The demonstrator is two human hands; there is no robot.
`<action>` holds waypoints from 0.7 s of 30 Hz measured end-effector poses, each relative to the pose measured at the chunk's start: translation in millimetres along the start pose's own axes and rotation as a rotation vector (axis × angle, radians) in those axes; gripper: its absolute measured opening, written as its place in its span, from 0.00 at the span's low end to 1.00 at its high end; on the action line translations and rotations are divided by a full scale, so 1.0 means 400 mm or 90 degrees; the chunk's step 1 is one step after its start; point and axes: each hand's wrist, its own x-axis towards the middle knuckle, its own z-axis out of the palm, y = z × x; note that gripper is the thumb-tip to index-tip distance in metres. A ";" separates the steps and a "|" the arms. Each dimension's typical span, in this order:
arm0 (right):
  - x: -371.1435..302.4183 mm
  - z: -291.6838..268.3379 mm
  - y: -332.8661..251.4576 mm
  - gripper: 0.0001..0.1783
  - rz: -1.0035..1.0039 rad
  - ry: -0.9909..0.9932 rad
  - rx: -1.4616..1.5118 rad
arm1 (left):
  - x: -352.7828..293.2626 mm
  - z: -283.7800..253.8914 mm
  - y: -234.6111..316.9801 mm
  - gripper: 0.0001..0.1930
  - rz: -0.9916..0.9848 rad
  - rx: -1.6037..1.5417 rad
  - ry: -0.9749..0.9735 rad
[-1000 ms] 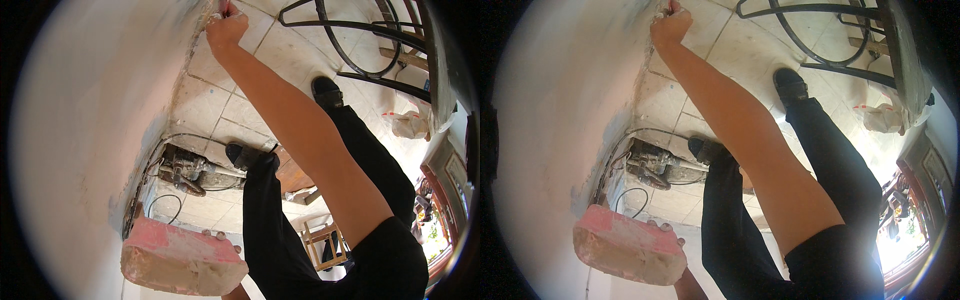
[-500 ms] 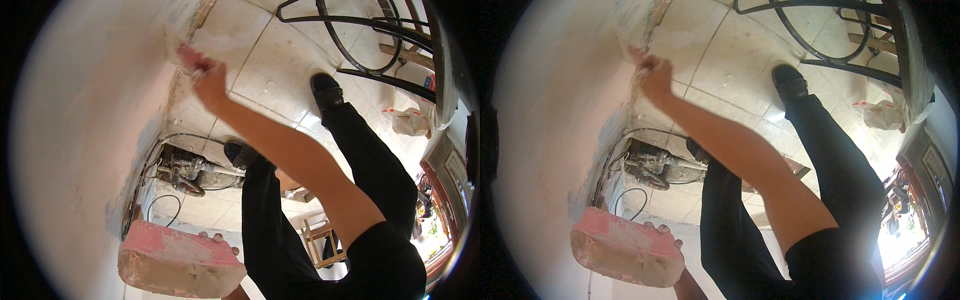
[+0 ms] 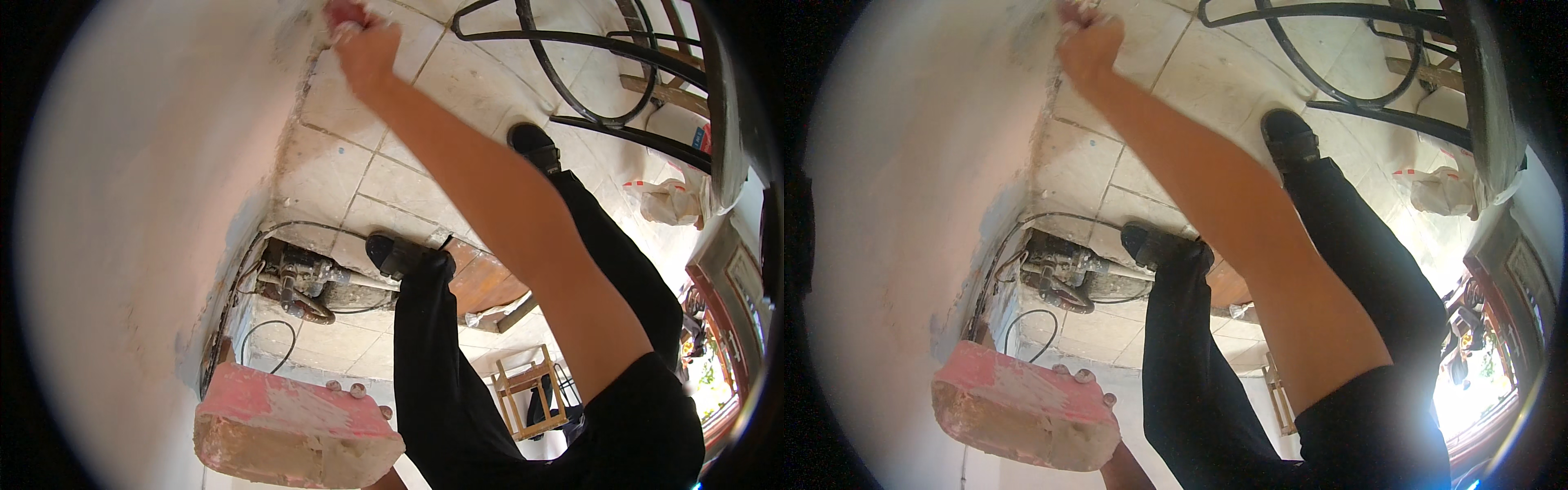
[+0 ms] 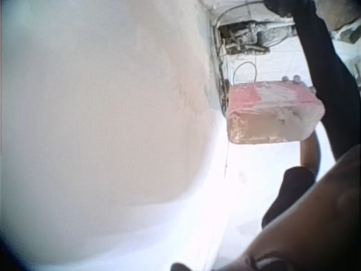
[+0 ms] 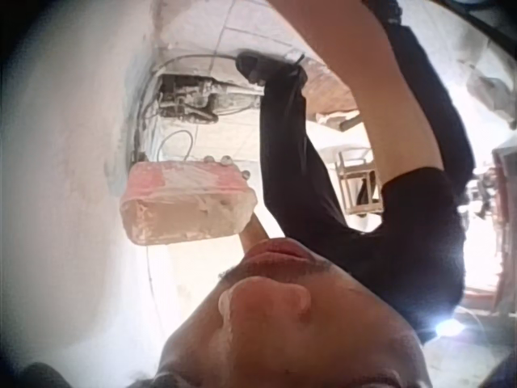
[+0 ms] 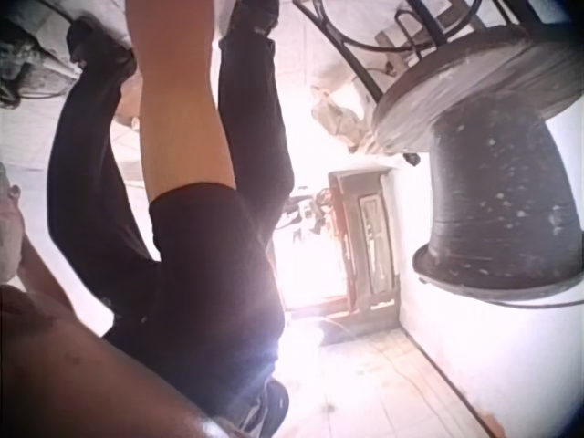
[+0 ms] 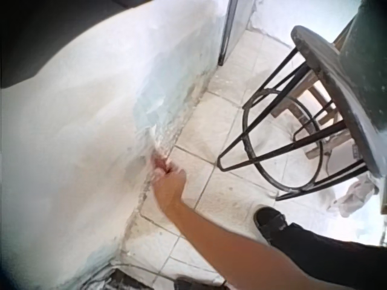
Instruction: The person applies putty to a wall using a spatula, taking the material from a plastic container and spreading it over cracks and uneven surfaces on the wall and ceiling.
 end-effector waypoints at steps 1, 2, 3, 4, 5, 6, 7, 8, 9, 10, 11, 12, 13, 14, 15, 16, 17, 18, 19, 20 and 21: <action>-0.066 0.006 -0.053 0.08 0.072 0.001 -0.119 | 0.000 0.002 -0.003 0.21 -0.003 0.001 -0.001; -0.125 0.004 -0.075 0.11 0.081 -0.036 -0.084 | 0.007 0.007 -0.002 0.21 -0.008 0.005 -0.009; -0.188 0.007 -0.091 0.14 0.096 -0.077 -0.049 | 0.011 0.009 -0.003 0.21 -0.010 0.009 -0.008; -0.237 0.007 -0.134 0.19 0.016 -0.121 -0.203 | 0.012 0.013 -0.004 0.21 -0.010 0.011 -0.011; -0.270 0.013 -0.114 0.21 0.050 -0.110 -0.093 | 0.016 0.017 -0.005 0.21 -0.016 0.018 -0.016; -0.300 0.013 -0.095 0.20 0.076 -0.126 -0.058 | 0.018 0.019 -0.004 0.21 -0.018 0.019 -0.018; -0.321 0.007 -0.116 0.21 0.142 -0.156 -0.029 | 0.017 0.017 -0.006 0.21 -0.014 0.018 -0.017; -0.330 -0.004 -0.137 0.22 0.208 -0.186 0.001 | 0.015 0.016 -0.007 0.21 -0.011 0.017 -0.015; -0.321 -0.025 -0.138 0.22 0.205 -0.187 0.002 | 0.015 0.019 -0.008 0.21 -0.012 0.019 -0.020; -0.305 -0.046 -0.126 0.21 0.239 -0.156 0.070 | 0.013 0.019 -0.007 0.21 -0.013 0.023 -0.020; -0.285 -0.059 -0.112 0.21 0.273 -0.127 0.139 | 0.016 0.020 -0.009 0.21 -0.014 0.025 -0.023; -0.256 -0.060 -0.102 0.21 0.141 -0.056 0.066 | 0.016 0.017 -0.008 0.21 -0.014 0.025 -0.024; -0.212 -0.054 -0.111 0.22 0.131 -0.021 0.012 | 0.012 0.014 -0.008 0.21 -0.014 0.022 -0.023; -0.167 -0.048 -0.121 0.23 0.124 0.015 -0.042 | 0.010 0.013 -0.010 0.21 -0.014 0.022 -0.025; -0.133 -0.035 -0.114 0.22 0.095 0.028 -0.081 | 0.010 0.013 -0.009 0.21 -0.016 0.021 -0.027; -0.098 -0.022 -0.110 0.22 0.065 0.046 -0.120 | 0.013 0.015 -0.011 0.21 -0.020 0.022 -0.031; -0.077 0.010 -0.101 0.16 -0.009 0.036 -0.097 | 0.015 0.016 -0.012 0.21 -0.024 0.022 -0.038; -0.068 0.049 -0.091 0.11 -0.083 0.027 -0.074 | 0.020 0.018 -0.011 0.21 -0.027 0.027 -0.040; -0.070 0.117 -0.078 0.10 -0.160 0.094 -0.024 | 0.028 0.023 -0.009 0.21 -0.035 0.034 -0.047; -0.096 0.133 -0.091 0.11 -0.104 0.066 -0.009 | 0.026 0.021 -0.007 0.21 -0.036 0.034 -0.048; -0.119 0.145 -0.113 0.14 -0.050 0.041 0.006 | 0.025 0.021 -0.007 0.21 -0.037 0.039 -0.046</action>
